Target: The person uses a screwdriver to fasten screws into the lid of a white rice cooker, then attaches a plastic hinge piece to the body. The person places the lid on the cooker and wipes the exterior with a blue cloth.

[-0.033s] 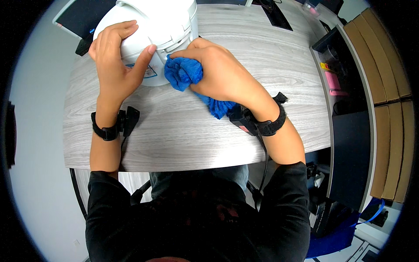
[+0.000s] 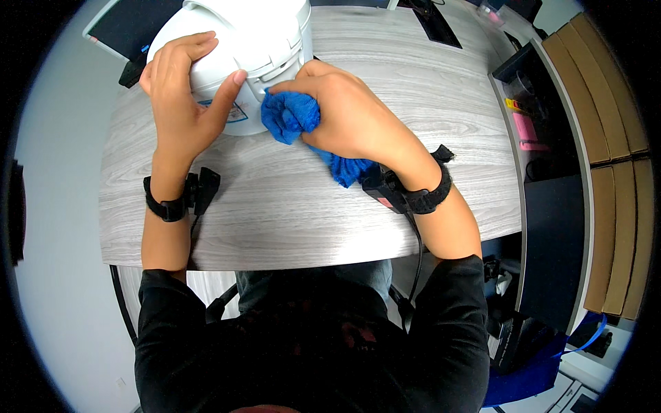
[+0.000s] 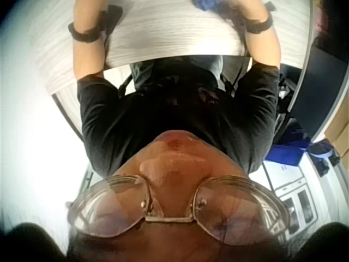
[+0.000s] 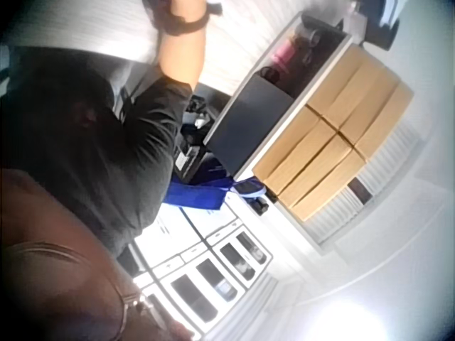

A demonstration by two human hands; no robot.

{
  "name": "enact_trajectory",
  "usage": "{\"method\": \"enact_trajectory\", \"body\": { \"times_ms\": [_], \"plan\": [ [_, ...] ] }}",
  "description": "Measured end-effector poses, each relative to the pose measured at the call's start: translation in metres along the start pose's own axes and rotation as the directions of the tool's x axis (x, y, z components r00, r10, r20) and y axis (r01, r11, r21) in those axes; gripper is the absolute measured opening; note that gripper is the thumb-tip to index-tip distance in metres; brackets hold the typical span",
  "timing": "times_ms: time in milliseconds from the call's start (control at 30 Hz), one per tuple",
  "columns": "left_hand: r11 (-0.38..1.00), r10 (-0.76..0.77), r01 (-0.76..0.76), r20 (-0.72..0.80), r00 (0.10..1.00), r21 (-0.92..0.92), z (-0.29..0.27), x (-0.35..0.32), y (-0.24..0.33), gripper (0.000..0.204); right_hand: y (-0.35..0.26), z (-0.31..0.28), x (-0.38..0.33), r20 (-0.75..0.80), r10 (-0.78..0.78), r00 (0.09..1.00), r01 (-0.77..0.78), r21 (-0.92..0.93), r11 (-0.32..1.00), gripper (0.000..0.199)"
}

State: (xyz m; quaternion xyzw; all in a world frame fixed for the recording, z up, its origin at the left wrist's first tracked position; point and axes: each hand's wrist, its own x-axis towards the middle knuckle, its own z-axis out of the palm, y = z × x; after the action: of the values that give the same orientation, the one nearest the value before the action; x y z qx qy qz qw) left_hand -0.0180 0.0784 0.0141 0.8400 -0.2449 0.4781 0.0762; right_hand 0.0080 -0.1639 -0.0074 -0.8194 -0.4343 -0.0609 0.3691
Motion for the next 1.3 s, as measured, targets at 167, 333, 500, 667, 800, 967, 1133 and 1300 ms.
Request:
{"method": "enact_trajectory", "body": {
  "times_ms": [167,333,500,667,800,967,1133,1300],
  "plan": [
    [1.000,-0.003,0.003,0.012,1.000,0.011,0.000,0.000,-0.001,0.049,0.001,0.002,0.000,0.018,0.014,1.000,-0.014,-0.007,1.000,0.056],
    [0.999,-0.036,0.035,0.016,0.999,0.025,-0.002,0.002,0.011,0.059,0.000,0.008,-0.005,-0.054,-0.064,0.997,0.055,-0.151,0.987,0.052],
    [0.999,-0.044,0.044,0.027,0.999,0.015,-0.002,0.001,0.006,0.065,-0.008,0.013,-0.005,-0.130,-0.199,0.971,0.128,-0.418,0.899,0.048],
    [1.000,-0.015,0.015,0.027,1.000,0.004,-0.002,0.001,0.002,0.065,-0.006,0.010,-0.004,-0.131,-0.194,0.972,0.111,-0.467,0.877,0.047],
    [1.000,-0.022,0.022,0.034,0.999,0.001,-0.003,0.002,0.002,0.064,-0.001,0.005,-0.003,-0.140,-0.180,0.974,0.086,-0.504,0.859,0.046],
    [1.000,-0.013,0.012,0.043,0.999,0.011,-0.004,0.002,0.001,0.062,0.012,0.000,-0.001,-0.182,-0.190,0.965,0.050,-0.581,0.813,0.046],
    [1.000,-0.009,0.009,0.039,0.999,0.002,-0.003,0.002,0.001,0.063,0.011,-0.003,0.001,-0.193,-0.246,0.950,0.074,-0.627,0.775,0.045],
    [1.000,0.001,-0.002,0.033,0.999,0.008,-0.002,0.002,0.000,0.062,0.014,0.002,0.002,-0.199,-0.253,0.947,0.094,-0.580,0.809,0.046]
  ]
}}
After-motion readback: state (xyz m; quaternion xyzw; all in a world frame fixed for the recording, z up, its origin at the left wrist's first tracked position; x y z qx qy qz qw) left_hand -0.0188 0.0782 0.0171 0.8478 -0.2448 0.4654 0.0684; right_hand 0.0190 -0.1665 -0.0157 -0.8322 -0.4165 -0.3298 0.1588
